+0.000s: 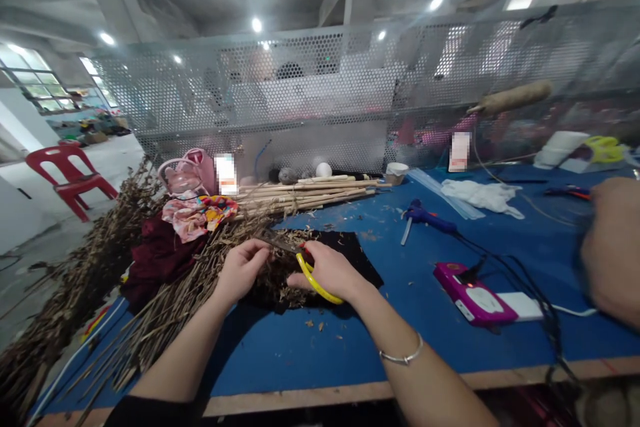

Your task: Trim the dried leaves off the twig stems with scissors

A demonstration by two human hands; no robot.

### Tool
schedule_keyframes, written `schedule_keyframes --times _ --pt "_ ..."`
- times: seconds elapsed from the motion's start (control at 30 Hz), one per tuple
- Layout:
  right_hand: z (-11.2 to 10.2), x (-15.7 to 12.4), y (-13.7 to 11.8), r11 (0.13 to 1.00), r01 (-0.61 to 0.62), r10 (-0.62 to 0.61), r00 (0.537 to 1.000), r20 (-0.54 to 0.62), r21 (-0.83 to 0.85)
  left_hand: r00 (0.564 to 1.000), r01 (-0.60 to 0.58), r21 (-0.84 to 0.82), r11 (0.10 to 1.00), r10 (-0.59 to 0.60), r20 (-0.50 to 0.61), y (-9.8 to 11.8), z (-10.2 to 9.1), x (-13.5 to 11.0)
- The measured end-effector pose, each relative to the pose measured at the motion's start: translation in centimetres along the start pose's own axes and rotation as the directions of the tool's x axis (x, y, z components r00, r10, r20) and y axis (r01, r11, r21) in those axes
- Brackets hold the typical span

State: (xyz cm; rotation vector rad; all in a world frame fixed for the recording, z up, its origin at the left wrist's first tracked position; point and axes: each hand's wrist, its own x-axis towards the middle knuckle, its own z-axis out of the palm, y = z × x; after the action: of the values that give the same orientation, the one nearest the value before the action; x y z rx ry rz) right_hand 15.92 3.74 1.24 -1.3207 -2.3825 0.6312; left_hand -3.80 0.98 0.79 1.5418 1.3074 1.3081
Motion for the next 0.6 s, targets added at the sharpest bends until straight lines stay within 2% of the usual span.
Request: schedule_keyframes --times 0.1,0.23,0.6 --pt "0.1 -0.1 -0.5 1.0 -0.012 0.012 1.0 0.02 0.003 0.998 -0.063 0.121 0.991 0.061 0.023 0.2 0.0 -0.2" --pt "0.6 0.0 -0.7 0.999 -0.044 0.045 0.998 0.033 -0.019 0.997 -0.072 0.203 0.977 0.07 0.017 0.3 -0.4 -0.2" --pt "1.3 0.0 -0.4 0.992 -0.085 0.084 0.996 0.012 0.094 0.998 -0.052 0.228 0.972 0.055 -0.007 -0.4 -0.7 0.0"
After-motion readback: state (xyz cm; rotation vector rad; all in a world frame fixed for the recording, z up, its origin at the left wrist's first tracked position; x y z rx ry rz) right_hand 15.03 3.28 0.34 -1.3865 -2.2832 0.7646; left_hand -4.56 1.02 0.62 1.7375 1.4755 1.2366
